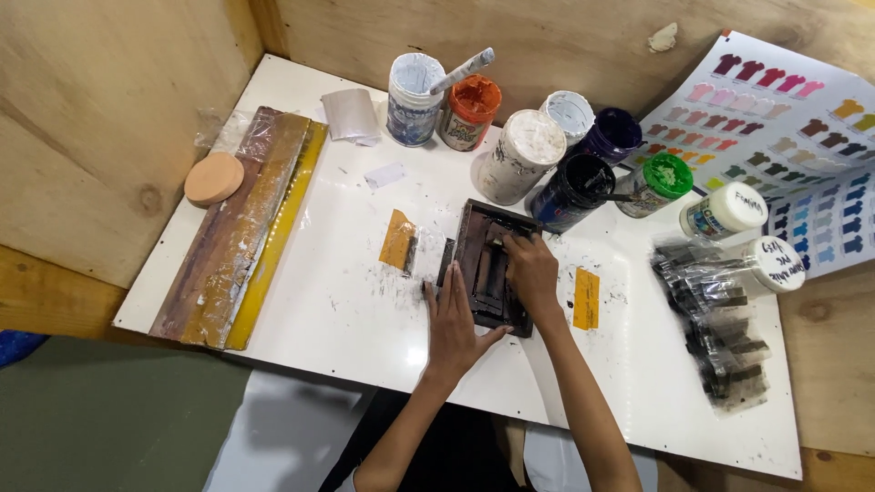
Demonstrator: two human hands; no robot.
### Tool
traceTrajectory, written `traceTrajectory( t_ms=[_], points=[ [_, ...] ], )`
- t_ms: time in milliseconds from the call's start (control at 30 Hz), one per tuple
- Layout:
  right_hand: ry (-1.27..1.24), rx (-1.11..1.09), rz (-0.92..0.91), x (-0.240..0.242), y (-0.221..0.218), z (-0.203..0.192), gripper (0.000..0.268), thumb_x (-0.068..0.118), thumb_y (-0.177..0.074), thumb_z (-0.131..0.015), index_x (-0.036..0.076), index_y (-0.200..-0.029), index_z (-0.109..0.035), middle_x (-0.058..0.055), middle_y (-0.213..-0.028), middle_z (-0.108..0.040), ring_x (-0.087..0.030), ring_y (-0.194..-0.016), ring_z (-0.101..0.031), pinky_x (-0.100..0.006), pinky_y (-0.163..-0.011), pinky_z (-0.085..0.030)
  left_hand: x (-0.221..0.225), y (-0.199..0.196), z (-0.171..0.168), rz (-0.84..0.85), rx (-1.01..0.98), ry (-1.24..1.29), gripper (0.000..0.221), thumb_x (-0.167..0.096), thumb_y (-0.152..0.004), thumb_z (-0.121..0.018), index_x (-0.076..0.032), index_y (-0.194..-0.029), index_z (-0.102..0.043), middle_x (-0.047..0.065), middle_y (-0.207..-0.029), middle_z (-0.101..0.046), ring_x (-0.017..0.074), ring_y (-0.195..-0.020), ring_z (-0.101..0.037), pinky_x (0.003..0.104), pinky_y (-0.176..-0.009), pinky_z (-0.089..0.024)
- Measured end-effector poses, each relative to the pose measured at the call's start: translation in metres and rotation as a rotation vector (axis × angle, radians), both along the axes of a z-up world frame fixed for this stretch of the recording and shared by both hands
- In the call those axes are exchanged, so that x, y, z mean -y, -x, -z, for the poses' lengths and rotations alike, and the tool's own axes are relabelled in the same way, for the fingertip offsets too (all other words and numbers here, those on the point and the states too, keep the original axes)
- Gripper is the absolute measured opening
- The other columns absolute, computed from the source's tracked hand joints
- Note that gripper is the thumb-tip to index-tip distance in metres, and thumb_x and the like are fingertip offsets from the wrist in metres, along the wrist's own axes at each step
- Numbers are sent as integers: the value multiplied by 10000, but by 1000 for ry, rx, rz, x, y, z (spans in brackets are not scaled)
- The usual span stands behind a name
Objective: Preparing a small screen printing frame by applying ink and spreading it with a squeegee tool.
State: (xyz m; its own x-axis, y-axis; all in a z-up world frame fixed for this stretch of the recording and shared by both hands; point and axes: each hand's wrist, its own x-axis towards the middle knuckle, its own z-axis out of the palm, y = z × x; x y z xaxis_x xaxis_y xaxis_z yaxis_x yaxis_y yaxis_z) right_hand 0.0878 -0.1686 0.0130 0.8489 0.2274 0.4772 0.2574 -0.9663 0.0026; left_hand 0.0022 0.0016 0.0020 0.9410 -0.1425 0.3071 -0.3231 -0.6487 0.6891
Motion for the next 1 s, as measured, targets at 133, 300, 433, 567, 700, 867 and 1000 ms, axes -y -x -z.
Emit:
traceTrajectory(
  t_ms=[133,300,433,567,700,867,1000],
  points=[
    [-2,-7,-3,0,13,11,146,104,-944,-672,138,-1040,-776,-78,-854,-744,-271,-840,-682,-311,-725,-563,1,0,0,5,-18,2,1286,-584,-692,-850,80,-1567,-181,261,-1616,-290,353,-1517,-249,589,-1228,17],
    [92,22,-20,0,31,28,167,96,-912,-677,166,-1050,-739,-51,-851,-725,-254,-852,-678,-303,-733,-559,0,1,1,12,-43,-1,1256,-561,-712,-843,75,-1568,-178,261,-1617,-287,353,-1519,-244,589,-1227,19],
    [78,1,-31,2,51,38,238,40,-909,-631,165,-1076,-747,-57,-855,-723,-259,-842,-677,-300,-735,-560,4,1,9,4,-24,-25,1256,-466,-687,-878,78,-1569,-167,257,-1619,-284,354,-1519,-242,601,-1229,9],
    [49,-39,-32,-5,71,34,268,16,-891,-622,169,-1068,-752,-54,-863,-729,-244,-846,-688,-294,-718,-561,5,0,13,-16,10,-60,1257,-467,-675,-878,76,-1569,-181,252,-1619,-289,346,-1524,-237,602,-1225,-3],
    [43,-48,-39,-11,88,29,279,22,-869,-619,178,-1058,-752,-54,-866,-729,-258,-871,-697,-306,-726,-572,5,0,17,-9,32,-83,1295,-416,-609,-909,91,-1561,-192,265,-1610,-300,357,-1523,-236,613,-1226,-5],
    [52,-74,-16,-11,96,36,295,41,-873,-632,185,-1099,-753,-39,-886,-725,-252,-899,-690,-307,-745,-572,6,1,19,-7,12,-101,1274,-440,-646,-896,85,-1563,-185,257,-1615,-291,356,-1518,-242,619,-1231,-10],
    [-112,-101,34,-14,82,3,241,93,-902,-670,175,-1095,-788,-56,-854,-737,-272,-897,-687,-346,-755,-569,1,3,5,4,2,-121,1241,-488,-686,-866,83,-1559,-194,256,-1620,-279,358,-1525,-224,650,-1218,-36]
  ],
)
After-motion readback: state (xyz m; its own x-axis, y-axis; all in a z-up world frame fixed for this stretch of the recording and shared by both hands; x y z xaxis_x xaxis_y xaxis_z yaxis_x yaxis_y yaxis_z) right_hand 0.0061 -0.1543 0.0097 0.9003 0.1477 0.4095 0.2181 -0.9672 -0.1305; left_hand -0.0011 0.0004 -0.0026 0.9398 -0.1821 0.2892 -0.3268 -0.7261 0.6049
